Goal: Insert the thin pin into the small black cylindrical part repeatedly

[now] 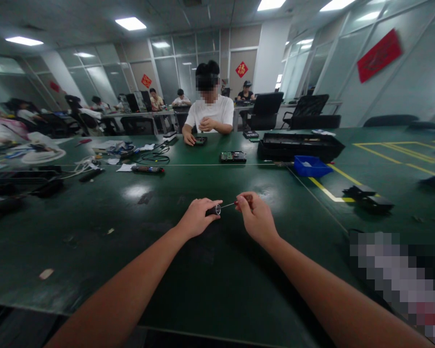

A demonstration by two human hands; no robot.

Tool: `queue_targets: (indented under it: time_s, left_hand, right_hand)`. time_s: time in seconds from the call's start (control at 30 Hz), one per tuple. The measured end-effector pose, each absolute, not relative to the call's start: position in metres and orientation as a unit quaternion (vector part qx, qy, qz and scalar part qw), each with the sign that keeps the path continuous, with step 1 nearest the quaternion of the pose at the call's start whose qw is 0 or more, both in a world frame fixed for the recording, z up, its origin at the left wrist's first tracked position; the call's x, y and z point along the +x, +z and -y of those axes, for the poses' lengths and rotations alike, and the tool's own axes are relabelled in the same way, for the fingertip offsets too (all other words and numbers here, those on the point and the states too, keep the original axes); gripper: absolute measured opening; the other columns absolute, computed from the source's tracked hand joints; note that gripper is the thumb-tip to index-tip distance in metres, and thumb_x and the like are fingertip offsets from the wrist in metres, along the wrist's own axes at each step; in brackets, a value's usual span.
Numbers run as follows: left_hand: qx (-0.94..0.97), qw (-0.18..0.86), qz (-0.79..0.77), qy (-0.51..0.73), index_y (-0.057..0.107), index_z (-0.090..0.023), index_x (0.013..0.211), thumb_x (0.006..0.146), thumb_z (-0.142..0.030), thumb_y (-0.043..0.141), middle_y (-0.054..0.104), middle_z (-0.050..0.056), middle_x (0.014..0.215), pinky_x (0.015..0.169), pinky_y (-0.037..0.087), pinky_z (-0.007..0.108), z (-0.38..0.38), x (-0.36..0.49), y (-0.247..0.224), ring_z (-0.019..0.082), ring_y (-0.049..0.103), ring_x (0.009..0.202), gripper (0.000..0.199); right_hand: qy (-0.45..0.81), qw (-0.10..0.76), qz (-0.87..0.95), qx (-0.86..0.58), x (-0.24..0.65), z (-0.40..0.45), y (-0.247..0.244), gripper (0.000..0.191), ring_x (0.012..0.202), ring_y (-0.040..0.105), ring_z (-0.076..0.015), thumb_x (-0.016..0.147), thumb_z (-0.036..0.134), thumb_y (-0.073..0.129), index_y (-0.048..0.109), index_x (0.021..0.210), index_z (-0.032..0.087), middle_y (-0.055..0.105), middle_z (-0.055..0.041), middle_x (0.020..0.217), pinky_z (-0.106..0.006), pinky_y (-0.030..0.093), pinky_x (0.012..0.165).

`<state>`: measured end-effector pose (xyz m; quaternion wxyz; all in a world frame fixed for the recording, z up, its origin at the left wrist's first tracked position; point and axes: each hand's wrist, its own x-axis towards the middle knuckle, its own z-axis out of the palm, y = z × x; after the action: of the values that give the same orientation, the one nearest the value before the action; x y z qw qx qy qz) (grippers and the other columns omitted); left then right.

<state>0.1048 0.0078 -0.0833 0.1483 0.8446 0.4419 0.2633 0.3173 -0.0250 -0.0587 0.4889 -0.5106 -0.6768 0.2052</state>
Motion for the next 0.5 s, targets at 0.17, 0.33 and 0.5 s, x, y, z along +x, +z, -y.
queue_targets:
  time_s: [0.17, 0.33, 0.5]
  left_hand:
    - [0.861, 0.114, -0.442, 0.223, 0.059, -0.029, 0.136, 0.088, -0.029, 0.068, 0.066, 0.006, 0.114, 0.099, 0.039, 0.043, -0.0089, 0.1071, -0.0868, 0.025, 0.057, 0.109, 0.049]
    - [0.870, 0.093, -0.441, 0.198, 0.057, -0.028, 0.138, 0.090, -0.033, 0.065, 0.065, 0.007, 0.116, 0.101, 0.038, 0.045, -0.0128, 0.1098, -0.0896, 0.027, 0.056, 0.111, 0.048]
    - [0.856, 0.130, -0.438, 0.241, 0.061, -0.024, 0.131, 0.090, -0.031, 0.064, 0.065, 0.008, 0.114, 0.099, 0.041, 0.044, -0.0135, 0.1117, -0.0859, 0.026, 0.058, 0.109, 0.042]
  right_hand:
    - [0.154, 0.429, 0.733, -0.505, 0.3174, 0.0252, -0.0549, 0.019, 0.079, 0.068, -0.0199, 0.098, 0.037, 0.048, 0.060, 0.099, 0.021, 0.071, -0.0037, 0.083, -0.032, 0.047, 0.074]
    - [0.126, 0.413, 0.729, -0.531, 0.3176, 0.0225, -0.0584, 0.019, 0.077, 0.067, -0.0207, 0.099, 0.033, 0.044, 0.057, 0.098, 0.021, 0.071, -0.0058, 0.086, -0.033, 0.046, 0.071]
    - [0.119, 0.417, 0.703, -0.564, 0.3205, 0.0195, -0.0615, 0.019, 0.077, 0.065, -0.0219, 0.100, 0.035, 0.042, 0.056, 0.096, 0.022, 0.069, -0.0058, 0.085, -0.033, 0.044, 0.068]
